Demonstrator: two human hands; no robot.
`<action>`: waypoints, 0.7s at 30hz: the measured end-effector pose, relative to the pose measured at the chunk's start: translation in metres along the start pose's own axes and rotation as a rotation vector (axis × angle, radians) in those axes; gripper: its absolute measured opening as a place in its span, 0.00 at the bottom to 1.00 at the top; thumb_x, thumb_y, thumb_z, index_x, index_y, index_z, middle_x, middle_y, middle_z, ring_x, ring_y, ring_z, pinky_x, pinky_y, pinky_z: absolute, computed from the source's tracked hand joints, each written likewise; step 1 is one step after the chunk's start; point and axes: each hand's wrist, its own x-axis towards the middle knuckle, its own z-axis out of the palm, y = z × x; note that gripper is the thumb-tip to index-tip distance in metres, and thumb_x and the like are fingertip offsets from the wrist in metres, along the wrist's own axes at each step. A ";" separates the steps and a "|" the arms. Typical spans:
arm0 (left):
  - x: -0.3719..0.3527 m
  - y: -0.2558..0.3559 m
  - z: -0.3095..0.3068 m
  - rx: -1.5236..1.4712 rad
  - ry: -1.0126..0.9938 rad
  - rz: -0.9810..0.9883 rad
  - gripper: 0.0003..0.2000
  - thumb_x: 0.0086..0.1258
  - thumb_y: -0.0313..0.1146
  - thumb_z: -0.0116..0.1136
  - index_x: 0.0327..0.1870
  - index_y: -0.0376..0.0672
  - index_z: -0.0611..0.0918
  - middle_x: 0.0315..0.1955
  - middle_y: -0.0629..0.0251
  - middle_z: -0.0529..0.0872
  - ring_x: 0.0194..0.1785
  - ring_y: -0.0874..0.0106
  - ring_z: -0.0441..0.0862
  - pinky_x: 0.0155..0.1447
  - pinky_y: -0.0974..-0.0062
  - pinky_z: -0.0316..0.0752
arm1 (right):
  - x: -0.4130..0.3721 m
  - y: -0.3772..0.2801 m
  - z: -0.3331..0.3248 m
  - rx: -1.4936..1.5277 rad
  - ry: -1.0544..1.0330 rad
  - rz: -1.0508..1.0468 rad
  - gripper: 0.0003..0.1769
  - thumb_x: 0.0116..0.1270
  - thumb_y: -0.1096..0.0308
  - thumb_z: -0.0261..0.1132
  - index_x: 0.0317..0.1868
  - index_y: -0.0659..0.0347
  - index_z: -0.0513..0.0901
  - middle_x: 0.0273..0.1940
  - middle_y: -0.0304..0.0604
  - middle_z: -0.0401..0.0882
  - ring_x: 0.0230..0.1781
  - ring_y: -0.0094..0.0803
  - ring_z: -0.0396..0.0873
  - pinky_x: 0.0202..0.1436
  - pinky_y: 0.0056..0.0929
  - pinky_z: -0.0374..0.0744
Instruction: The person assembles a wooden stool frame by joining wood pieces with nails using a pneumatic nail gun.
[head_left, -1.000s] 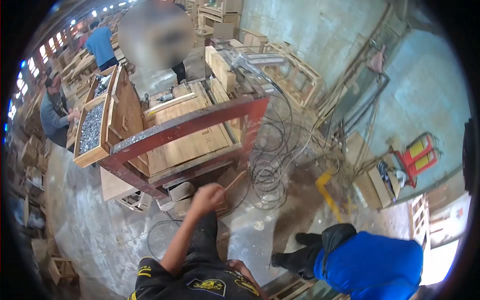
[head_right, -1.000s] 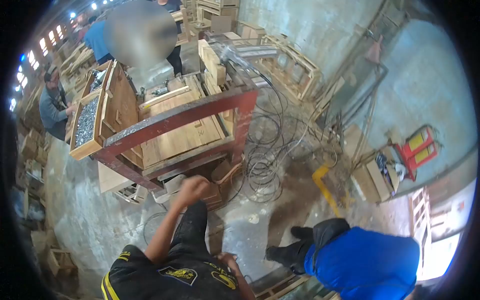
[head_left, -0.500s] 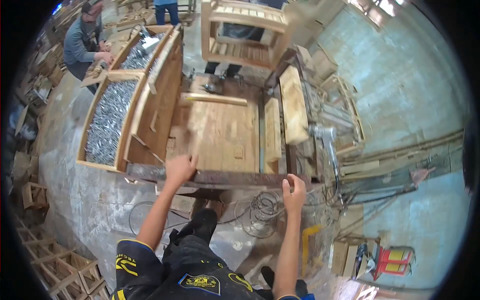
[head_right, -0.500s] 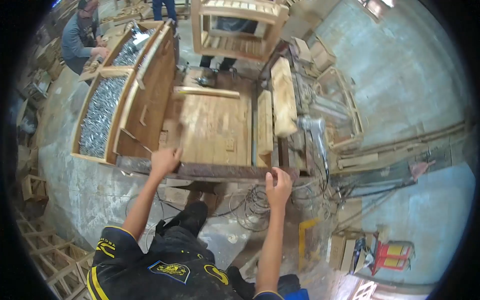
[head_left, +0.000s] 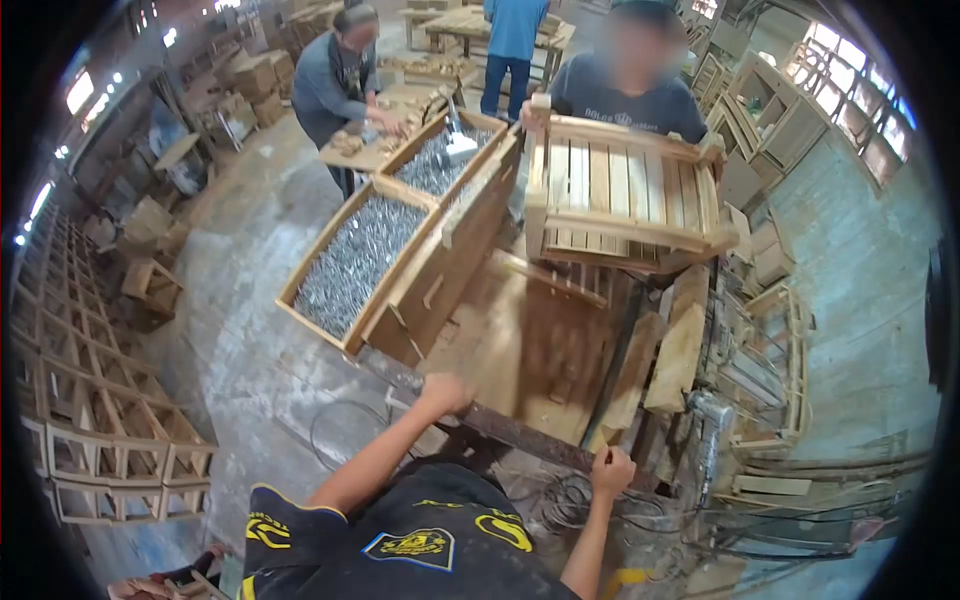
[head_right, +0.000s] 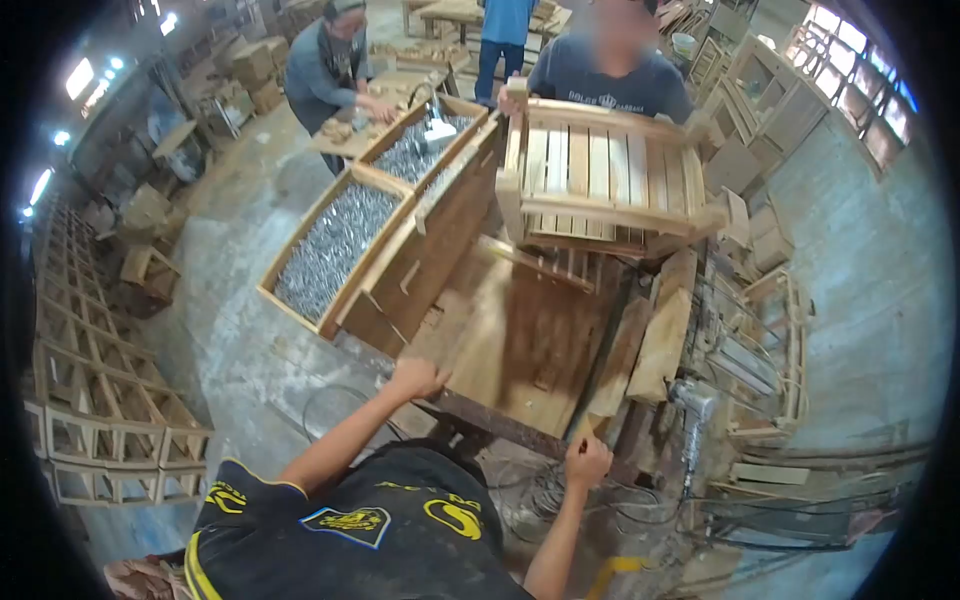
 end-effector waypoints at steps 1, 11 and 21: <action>-0.001 -0.001 0.001 -0.029 0.043 0.014 0.29 0.69 0.56 0.43 0.34 0.39 0.88 0.34 0.47 0.88 0.42 0.48 0.86 0.47 0.53 0.78 | 0.002 0.000 0.005 -0.003 0.016 0.012 0.16 0.65 0.58 0.61 0.23 0.59 0.78 0.22 0.46 0.75 0.26 0.45 0.75 0.34 0.43 0.68; -0.009 -0.017 -0.093 -0.610 0.568 0.100 0.12 0.69 0.39 0.55 0.35 0.41 0.85 0.29 0.52 0.86 0.36 0.54 0.85 0.39 0.62 0.78 | 0.014 -0.014 -0.002 -0.042 -0.034 0.144 0.12 0.58 0.62 0.64 0.19 0.56 0.76 0.23 0.43 0.78 0.27 0.46 0.75 0.35 0.44 0.69; 0.118 -0.197 -0.210 0.057 0.726 0.103 0.15 0.65 0.37 0.60 0.48 0.41 0.78 0.50 0.54 0.76 0.55 0.53 0.72 0.59 0.57 0.68 | 0.019 -0.018 0.005 -0.088 -0.111 0.166 0.08 0.59 0.66 0.63 0.24 0.59 0.79 0.23 0.43 0.76 0.30 0.44 0.75 0.39 0.41 0.70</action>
